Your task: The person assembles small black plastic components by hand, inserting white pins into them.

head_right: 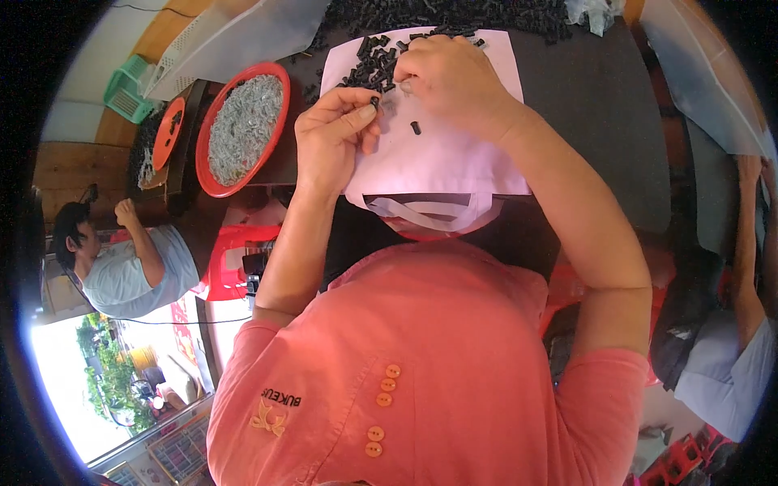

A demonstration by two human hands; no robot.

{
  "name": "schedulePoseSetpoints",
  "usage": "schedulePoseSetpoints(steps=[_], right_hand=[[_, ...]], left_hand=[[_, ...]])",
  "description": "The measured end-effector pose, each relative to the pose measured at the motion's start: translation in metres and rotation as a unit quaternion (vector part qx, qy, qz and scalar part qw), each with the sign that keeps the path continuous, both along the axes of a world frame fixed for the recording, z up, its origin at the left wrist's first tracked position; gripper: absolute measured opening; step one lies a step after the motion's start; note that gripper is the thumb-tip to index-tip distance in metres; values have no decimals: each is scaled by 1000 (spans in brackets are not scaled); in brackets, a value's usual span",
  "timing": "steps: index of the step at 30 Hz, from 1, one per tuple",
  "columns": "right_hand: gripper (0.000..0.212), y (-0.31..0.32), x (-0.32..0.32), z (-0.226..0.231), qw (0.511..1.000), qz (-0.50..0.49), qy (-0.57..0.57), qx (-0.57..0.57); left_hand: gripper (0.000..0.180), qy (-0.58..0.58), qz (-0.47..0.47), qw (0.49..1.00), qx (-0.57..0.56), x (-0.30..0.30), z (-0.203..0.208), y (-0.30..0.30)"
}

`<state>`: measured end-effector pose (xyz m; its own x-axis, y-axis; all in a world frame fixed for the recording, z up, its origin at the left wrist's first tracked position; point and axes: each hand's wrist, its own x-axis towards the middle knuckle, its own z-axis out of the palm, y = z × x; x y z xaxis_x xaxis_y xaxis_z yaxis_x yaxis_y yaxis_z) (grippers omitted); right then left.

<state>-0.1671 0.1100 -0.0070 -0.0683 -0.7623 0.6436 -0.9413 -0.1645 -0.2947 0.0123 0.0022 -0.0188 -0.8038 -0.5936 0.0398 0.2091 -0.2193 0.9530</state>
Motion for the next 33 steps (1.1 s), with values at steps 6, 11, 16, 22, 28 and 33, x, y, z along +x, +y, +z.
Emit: schedulePoseSetpoints(steps=[6, 11, 16, 22, 28, 33], right_hand=[[9, 9, 3, 11, 995, 31, -26, 90], [10, 17, 7, 19, 981, 79, 3, 179], [12, 17, 8, 7, 981, 84, 98, 146], [11, 16, 15, 10, 983, 67, 110, 135], [7, 14, 17, 5, 982, 96, 105, 121], [5, 15, 22, 10, 979, 67, 120, 150]], left_hand=[[13, 0, 14, 1000, 8, -2, 3, 3], [17, 7, 25, 1000, 8, -2, 4, 5], [16, -5, 11, 1000, -13, -3, 5, 6], [20, -4, -8, 1000, -23, -1, 0, 1], [19, 14, -10, 1000, -25, -2, 0, 3], [18, 15, -2, 1000, -17, -2, 1, 4]])
